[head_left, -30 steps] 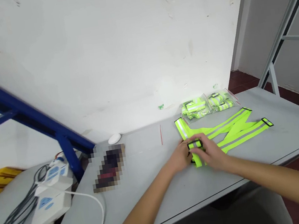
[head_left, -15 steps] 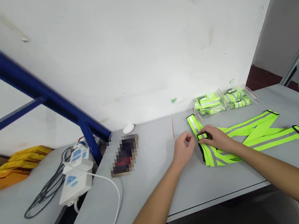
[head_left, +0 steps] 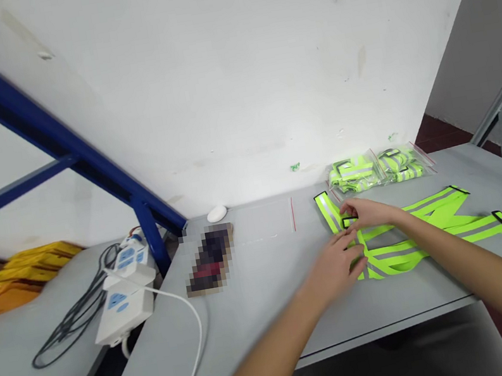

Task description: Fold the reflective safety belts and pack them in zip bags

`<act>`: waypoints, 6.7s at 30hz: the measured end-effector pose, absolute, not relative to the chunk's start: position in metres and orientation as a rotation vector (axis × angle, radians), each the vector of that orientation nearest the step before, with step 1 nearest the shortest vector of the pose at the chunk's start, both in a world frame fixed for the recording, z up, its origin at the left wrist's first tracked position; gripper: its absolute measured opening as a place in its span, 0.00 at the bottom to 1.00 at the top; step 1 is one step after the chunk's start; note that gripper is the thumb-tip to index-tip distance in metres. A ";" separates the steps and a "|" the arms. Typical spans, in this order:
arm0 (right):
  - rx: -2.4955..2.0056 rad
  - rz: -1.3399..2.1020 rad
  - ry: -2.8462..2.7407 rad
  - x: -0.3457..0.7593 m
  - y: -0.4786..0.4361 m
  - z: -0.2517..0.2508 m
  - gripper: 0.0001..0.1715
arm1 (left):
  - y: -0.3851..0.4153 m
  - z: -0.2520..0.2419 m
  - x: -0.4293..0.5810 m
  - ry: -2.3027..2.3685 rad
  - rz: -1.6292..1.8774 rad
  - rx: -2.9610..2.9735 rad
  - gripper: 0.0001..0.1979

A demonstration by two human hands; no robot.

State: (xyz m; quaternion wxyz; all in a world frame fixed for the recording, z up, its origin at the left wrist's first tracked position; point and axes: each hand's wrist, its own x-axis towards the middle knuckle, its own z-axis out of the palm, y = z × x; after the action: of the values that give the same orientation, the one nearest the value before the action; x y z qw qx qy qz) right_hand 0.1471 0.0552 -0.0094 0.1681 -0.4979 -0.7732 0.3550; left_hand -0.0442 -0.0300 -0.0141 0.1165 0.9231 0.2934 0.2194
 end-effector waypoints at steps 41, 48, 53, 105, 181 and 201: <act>-1.159 0.339 -2.282 0.107 -0.031 -0.015 0.31 | 0.015 -0.016 -0.074 1.211 0.640 2.100 0.13; -1.068 -0.024 -2.515 0.093 -0.047 -0.036 0.17 | 0.020 -0.031 -0.076 1.417 0.869 1.921 0.16; -0.956 0.008 -2.584 0.106 -0.045 -0.029 0.16 | 0.016 -0.021 -0.081 1.163 0.783 2.311 0.28; -1.251 1.053 -1.619 0.132 -0.040 0.087 0.19 | 0.006 0.055 -0.086 0.536 0.386 1.557 0.45; -2.255 0.317 -1.356 0.292 -0.009 -0.036 0.33 | 0.009 0.016 -0.105 1.377 0.479 2.106 0.39; -2.224 0.276 -1.390 0.316 -0.023 -0.039 0.30 | -0.016 0.011 -0.012 1.194 0.344 2.818 0.26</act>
State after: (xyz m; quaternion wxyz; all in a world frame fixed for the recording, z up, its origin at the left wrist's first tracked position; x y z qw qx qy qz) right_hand 0.3162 -0.0230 -0.0390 0.2495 -0.8168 -0.5102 0.1012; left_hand -0.0117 -0.0156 0.0106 0.0308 0.9146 0.3874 0.1117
